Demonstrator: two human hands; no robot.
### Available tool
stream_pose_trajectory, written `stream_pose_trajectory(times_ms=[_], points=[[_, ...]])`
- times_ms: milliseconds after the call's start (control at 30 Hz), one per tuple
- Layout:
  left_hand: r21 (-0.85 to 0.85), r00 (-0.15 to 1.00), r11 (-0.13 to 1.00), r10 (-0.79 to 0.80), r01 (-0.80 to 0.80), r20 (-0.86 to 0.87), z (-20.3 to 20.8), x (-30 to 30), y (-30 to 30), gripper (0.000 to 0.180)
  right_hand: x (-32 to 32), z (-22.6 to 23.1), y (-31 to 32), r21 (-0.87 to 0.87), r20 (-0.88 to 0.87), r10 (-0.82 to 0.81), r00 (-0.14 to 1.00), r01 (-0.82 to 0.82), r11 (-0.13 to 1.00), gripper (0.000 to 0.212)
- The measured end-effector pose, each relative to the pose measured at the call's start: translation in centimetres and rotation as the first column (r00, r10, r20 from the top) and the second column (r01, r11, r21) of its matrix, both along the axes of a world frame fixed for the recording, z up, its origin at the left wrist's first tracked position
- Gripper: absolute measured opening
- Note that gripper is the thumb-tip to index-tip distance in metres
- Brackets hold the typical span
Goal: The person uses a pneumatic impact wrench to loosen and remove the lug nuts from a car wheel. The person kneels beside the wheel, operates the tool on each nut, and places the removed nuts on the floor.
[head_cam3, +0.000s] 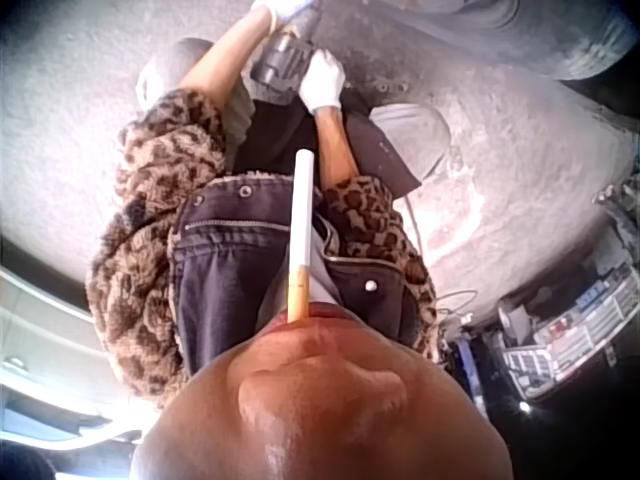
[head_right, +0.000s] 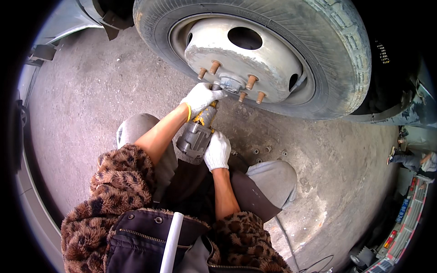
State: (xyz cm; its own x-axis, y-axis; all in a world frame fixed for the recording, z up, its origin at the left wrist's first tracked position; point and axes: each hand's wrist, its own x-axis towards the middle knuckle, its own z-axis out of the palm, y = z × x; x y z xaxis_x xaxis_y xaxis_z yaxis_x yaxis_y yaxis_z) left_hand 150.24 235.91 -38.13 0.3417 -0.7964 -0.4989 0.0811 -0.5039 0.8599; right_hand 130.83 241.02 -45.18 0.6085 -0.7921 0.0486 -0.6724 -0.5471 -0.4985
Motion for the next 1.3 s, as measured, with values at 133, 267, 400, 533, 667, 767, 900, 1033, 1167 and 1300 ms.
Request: stream_pose_trajectory(times_ms=[133,267,400,533,667,767,900,1033,1167,1300], points=[[-0.007,0.999,1.000,-0.013,0.013,0.035,0.2,0.0,0.1,0.039,0.0,0.4,0.0,0.011,-0.006,-0.004,1.000,0.004,1.000,0.018],[-0.019,1.000,1.000,0.021,-0.021,-0.003,0.3,-0.2,0.1,0.042,-0.2,0.3,0.0,0.020,-0.040,0.009,0.999,-0.008,1.000,0.018],[-0.012,0.999,1.000,0.018,-0.018,-0.029,0.9,0.0,0.0,0.044,-0.3,-0.6,0.0,-0.012,0.025,0.000,1.000,0.000,1.000,0.016],[0.006,1.000,1.000,0.005,-0.005,0.011,1.4,0.0,0.0,0.043,-0.3,-0.2,0.0,-0.002,-0.010,0.006,1.000,-0.006,1.000,0.014],[-0.027,1.000,1.000,0.014,-0.014,0.005,0.6,-0.1,-0.2,0.044,-0.1,0.3,0.0,-0.001,-0.007,0.014,1.000,-0.014,1.000,0.014],[-0.031,1.000,0.999,0.019,-0.018,0.009,0.2,0.0,-0.3,0.046,-0.2,-0.2,-0.1,0.009,-0.035,0.010,0.999,-0.009,1.000,0.014],[-0.039,0.999,0.999,0.036,-0.035,0.025,-1.1,-0.2,-0.5,0.047,-0.3,-0.6,-0.1,0.002,-0.016,0.009,1.000,-0.009,1.000,0.016],[-0.005,0.998,1.000,0.011,-0.012,-0.069,0.7,0.0,-0.5,0.050,-0.4,-0.3,-0.2,0.025,-0.026,0.003,1.000,-0.002,1.000,0.016],[-0.048,0.998,0.998,0.029,-0.031,-0.059,-0.7,0.0,-0.5,0.047,-0.3,-0.5,-0.2,0.035,-0.037,0.016,0.999,-0.014,0.999,0.015],[-0.007,0.988,0.999,-0.044,0.044,-0.146,-0.1,0.6,-0.2,0.050,-0.4,-0.1,-0.2,0.050,-0.043,0.000,0.999,0.002,0.999,0.014]])
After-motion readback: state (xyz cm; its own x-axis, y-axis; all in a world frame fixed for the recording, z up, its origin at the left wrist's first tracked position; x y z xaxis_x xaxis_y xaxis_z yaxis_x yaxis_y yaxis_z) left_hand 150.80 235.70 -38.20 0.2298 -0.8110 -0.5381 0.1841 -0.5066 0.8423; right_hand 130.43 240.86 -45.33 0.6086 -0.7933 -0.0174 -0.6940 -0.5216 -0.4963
